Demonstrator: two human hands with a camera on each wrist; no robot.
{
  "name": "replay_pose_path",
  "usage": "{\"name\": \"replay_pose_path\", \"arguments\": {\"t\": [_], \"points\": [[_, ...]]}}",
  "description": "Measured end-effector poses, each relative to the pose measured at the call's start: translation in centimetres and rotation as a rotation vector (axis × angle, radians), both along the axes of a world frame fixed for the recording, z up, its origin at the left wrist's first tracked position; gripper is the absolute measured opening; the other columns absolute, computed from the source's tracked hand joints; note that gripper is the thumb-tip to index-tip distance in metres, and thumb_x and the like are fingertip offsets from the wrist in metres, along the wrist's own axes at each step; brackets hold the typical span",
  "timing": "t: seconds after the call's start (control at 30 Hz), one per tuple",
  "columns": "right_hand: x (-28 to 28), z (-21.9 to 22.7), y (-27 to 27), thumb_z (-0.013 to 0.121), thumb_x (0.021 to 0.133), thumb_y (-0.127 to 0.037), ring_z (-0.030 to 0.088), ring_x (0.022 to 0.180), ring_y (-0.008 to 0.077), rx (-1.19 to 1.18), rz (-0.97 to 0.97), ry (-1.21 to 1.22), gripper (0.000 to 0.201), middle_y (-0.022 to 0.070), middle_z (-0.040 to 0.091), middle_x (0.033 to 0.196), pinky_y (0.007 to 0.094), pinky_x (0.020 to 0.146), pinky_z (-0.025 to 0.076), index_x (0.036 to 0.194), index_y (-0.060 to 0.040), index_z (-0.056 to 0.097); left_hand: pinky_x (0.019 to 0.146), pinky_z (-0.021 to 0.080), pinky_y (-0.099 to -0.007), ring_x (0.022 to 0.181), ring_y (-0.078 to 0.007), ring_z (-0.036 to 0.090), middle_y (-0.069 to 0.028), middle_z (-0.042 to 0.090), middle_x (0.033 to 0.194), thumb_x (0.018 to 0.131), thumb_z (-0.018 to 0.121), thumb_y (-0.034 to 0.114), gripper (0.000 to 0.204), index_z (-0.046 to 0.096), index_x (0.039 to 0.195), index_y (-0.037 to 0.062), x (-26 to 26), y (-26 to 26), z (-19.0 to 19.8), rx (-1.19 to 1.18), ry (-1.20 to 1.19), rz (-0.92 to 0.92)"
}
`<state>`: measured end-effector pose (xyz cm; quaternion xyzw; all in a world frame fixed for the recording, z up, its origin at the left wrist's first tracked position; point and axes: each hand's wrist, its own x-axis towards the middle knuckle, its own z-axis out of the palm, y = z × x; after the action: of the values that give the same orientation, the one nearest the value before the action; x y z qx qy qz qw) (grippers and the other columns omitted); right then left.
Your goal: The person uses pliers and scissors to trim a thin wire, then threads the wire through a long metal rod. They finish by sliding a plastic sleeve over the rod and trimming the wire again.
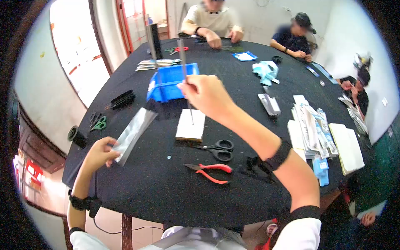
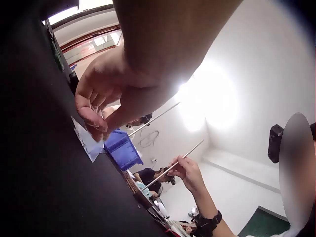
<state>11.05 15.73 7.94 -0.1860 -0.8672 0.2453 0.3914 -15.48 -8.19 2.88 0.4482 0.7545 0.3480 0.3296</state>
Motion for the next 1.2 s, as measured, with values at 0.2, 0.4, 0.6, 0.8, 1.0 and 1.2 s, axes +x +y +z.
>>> {"name": "replay_pose_path", "arguments": {"t": [0.2, 0.4, 0.6, 0.8, 1.0, 1.2], "points": [[0.8, 0.8, -1.0, 0.059, 0.085, -0.033, 0.063, 0.062, 0.0311, 0.040, 0.003, -0.049, 0.032, 0.0157, 0.063, 0.068, 0.0383, 0.057, 0.047, 0.080, -0.0012, 0.061, 0.040, 0.040, -0.0237, 0.046, -0.0102, 0.055, -0.0076, 0.061, 0.058, 0.076, 0.067, 0.010, 0.026, 0.055, 0.096, -0.0014, 2.1, -0.6, 1.8, -0.127, 0.213, 0.013], [4.3, 1.5, 0.4, 0.058, 0.085, -0.042, 0.064, 0.064, 0.0228, -0.017, -0.039, -0.140, 0.041, 0.0124, 0.065, 0.073, 0.0348, 0.060, 0.049, 0.091, -0.0015, 0.061, 0.046, 0.044, -0.0279, 0.043, -0.0150, 0.056, -0.0097, 0.059, 0.055, 0.074, 0.071, 0.023, 0.035, 0.055, 0.097, 0.0021, 3.6, -0.6, 3.1, -0.252, 0.537, 0.000], [13.1, 3.3, 7.8, 0.055, 0.087, -0.025, 0.062, 0.061, 0.0130, -0.499, -0.420, -0.327, 0.024, 0.0065, 0.063, 0.075, 0.0262, 0.052, 0.052, 0.090, -0.0016, 0.061, 0.051, 0.046, -0.0275, 0.046, -0.0167, 0.061, -0.0124, 0.058, 0.053, 0.074, 0.071, 0.030, 0.041, 0.059, 0.101, 0.0017, 5.0, 0.4, 5.5, -0.269, 0.695, -0.001], [20.6, 1.8, 13.3, 0.055, 0.084, -0.013, 0.064, 0.062, 0.0212, -0.680, -0.731, -0.390, 0.019, 0.0124, 0.064, 0.075, 0.0360, 0.053, 0.056, 0.087, 0.0044, 0.062, 0.049, 0.044, -0.0239, 0.049, -0.0137, 0.062, -0.0104, 0.061, 0.055, 0.078, 0.068, 0.032, 0.038, 0.062, 0.103, 0.0031, 7.9, 3.0, 6.9, -0.371, 0.371, -0.328], [23.4, 0.6, 15.0, 0.060, 0.075, -0.006, 0.065, 0.065, 0.0173, -0.595, -0.813, -0.773, 0.013, 0.0109, 0.066, 0.084, 0.0336, 0.052, 0.055, 0.086, -0.0042, 0.066, 0.048, 0.042, -0.0231, 0.050, -0.0114, 0.060, -0.0070, 0.062, 0.054, 0.081, 0.065, 0.033, 0.035, 0.062, 0.101, 0.0050, 9.2, 5.7, 5.6, -0.435, 0.240, -0.483], [24.2, -0.9, 13.3, 0.074, 0.067, -0.014, 0.061, 0.080, 0.0180, -0.431, -0.466, -0.994, 0.023, 0.0071, 0.064, 0.088, 0.0314, 0.061, 0.051, 0.088, -0.0079, 0.066, 0.047, 0.039, -0.0224, 0.048, -0.0105, 0.058, -0.0055, 0.062, 0.054, 0.081, 0.065, 0.032, 0.033, 0.063, 0.100, 0.0053, 9.4, 6.4, 5.0, -0.418, 0.222, -0.505]]}}
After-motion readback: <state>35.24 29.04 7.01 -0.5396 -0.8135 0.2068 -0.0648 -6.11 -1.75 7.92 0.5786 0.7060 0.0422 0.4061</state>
